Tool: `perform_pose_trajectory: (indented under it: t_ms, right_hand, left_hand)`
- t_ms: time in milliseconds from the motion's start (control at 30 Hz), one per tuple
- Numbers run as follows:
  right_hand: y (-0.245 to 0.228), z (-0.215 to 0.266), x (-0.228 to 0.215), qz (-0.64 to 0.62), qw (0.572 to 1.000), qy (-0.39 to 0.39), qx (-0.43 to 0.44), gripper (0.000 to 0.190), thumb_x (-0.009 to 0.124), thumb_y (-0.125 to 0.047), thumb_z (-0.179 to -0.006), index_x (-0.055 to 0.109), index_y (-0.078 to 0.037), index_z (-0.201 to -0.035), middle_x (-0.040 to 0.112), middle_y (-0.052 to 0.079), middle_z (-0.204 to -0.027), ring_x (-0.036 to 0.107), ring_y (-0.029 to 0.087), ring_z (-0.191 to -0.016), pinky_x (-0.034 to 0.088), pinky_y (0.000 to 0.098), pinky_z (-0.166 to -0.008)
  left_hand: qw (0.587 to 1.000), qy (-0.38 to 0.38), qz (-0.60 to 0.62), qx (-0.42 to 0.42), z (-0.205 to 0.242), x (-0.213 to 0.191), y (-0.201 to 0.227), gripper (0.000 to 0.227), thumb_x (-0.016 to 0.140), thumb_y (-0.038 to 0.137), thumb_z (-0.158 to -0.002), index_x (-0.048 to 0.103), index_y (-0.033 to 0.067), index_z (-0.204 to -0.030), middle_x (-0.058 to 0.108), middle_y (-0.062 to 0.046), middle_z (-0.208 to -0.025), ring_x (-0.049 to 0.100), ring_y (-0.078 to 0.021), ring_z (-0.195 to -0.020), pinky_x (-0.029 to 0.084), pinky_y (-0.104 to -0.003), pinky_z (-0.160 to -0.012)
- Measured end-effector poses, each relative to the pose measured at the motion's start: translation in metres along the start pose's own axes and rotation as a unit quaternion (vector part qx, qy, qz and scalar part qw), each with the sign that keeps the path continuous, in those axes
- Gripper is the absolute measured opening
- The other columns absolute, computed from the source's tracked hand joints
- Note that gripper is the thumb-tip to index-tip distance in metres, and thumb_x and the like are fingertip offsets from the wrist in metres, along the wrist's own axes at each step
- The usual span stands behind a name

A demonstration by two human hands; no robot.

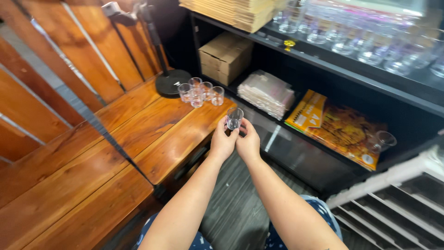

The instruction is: The person repeatedly picks up small clear glasses from a shelf and places them on a wooden table, arranging them in a grid pattern. The person then retrieves a cardboard box from the shelf and opens it on the table.

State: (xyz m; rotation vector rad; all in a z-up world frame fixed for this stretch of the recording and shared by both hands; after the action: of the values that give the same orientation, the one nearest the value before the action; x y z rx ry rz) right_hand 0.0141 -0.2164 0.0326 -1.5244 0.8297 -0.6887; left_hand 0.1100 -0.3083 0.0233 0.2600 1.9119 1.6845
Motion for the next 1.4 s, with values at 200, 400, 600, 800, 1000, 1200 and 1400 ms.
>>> perform_pose_trajectory:
  t_ms: [200,400,600,800,1000,1200,1400]
  right_hand:
    - [-0.006,-0.005,0.049,0.028,0.999,-0.042,-0.013,0.058,0.073,0.002,-0.087,0.059,-0.004,-0.143,0.066,0.018,-0.136,0.068,0.029,-0.121,0.064,0.0354,-0.095]
    - [0.015,-0.016,0.097,0.047,0.996,-0.068,-0.03,0.059,0.078,-0.002,-0.085,0.062,-0.006,-0.141,0.067,0.018,-0.135,0.07,0.028,-0.118,0.062,0.0348,-0.096]
    - [0.025,-0.023,0.125,0.032,0.995,-0.084,-0.037,0.06,0.077,0.002,-0.084,0.062,-0.006,-0.142,0.068,0.018,-0.133,0.07,0.026,-0.118,0.06,0.0332,-0.096]
    - [0.041,-0.031,0.144,0.022,0.996,-0.086,-0.027,0.06,0.08,0.002,-0.083,0.063,-0.007,-0.141,0.069,0.017,-0.129,0.072,0.024,-0.115,0.06,0.0296,-0.094]
    - [0.044,-0.049,0.149,0.037,0.996,-0.074,-0.027,0.061,0.081,0.003,-0.082,0.063,-0.004,-0.14,0.069,0.02,-0.125,0.072,0.025,-0.113,0.06,0.0305,-0.095]
    - [0.051,-0.08,0.146,0.097,0.992,-0.073,-0.036,0.064,0.082,-0.004,-0.084,0.059,-0.003,-0.143,0.066,0.018,-0.125,0.071,0.026,-0.116,0.059,0.0328,-0.099]
    - [0.087,-0.119,0.145,0.138,0.987,-0.067,-0.053,0.066,0.082,-0.004,-0.084,0.059,-0.006,-0.145,0.065,0.013,-0.121,0.072,0.023,-0.114,0.059,0.0316,-0.098]
  left_hand:
    - [0.998,0.054,0.02,0.01,-0.012,-0.051,-0.013,0.07,0.076,0.029,-0.088,0.05,0.0129,-0.151,0.06,-0.014,-0.149,0.058,-0.0273,-0.136,0.048,-0.039,-0.116]
    - [0.995,0.094,0.025,0.013,-0.024,-0.094,-0.037,0.067,0.078,0.029,-0.086,0.054,0.0157,-0.148,0.063,-0.016,-0.143,0.063,-0.0289,-0.13,0.053,-0.039,-0.108]
    - [0.992,0.119,0.042,0.018,-0.039,-0.109,-0.058,0.064,0.077,0.026,-0.086,0.056,0.0156,-0.145,0.066,-0.016,-0.138,0.065,-0.0294,-0.128,0.056,-0.037,-0.104]
    - [0.992,0.12,0.044,-0.001,-0.054,-0.113,-0.082,0.065,0.076,0.026,-0.087,0.054,0.0164,-0.148,0.063,-0.017,-0.143,0.063,-0.0295,-0.131,0.054,-0.038,-0.108]
    - [0.993,0.108,0.037,-0.007,-0.076,-0.108,-0.089,0.064,0.074,0.024,-0.089,0.054,0.0171,-0.149,0.061,-0.018,-0.146,0.063,-0.0278,-0.132,0.052,-0.038,-0.11]
    - [0.994,0.1,0.042,0.005,-0.108,-0.094,-0.095,0.064,0.072,0.021,-0.089,0.053,0.0163,-0.15,0.061,-0.018,-0.146,0.064,-0.0276,-0.129,0.054,-0.036,-0.108]
    - [0.993,0.11,0.022,0.032,-0.134,-0.083,-0.098,0.062,0.072,0.016,-0.088,0.055,0.0088,-0.147,0.058,-0.023,-0.142,0.065,-0.0337,-0.127,0.055,-0.041,-0.107]
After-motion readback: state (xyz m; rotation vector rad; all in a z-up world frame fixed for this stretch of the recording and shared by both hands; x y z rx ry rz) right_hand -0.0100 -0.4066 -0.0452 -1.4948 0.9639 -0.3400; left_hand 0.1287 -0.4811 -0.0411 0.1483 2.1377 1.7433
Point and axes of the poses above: each hand's wrist, its own z-axis away from the middle knuckle, its own x-axis out of the palm, y = z × x, the point moved 9 cm from there along -z, towards the middle knuckle
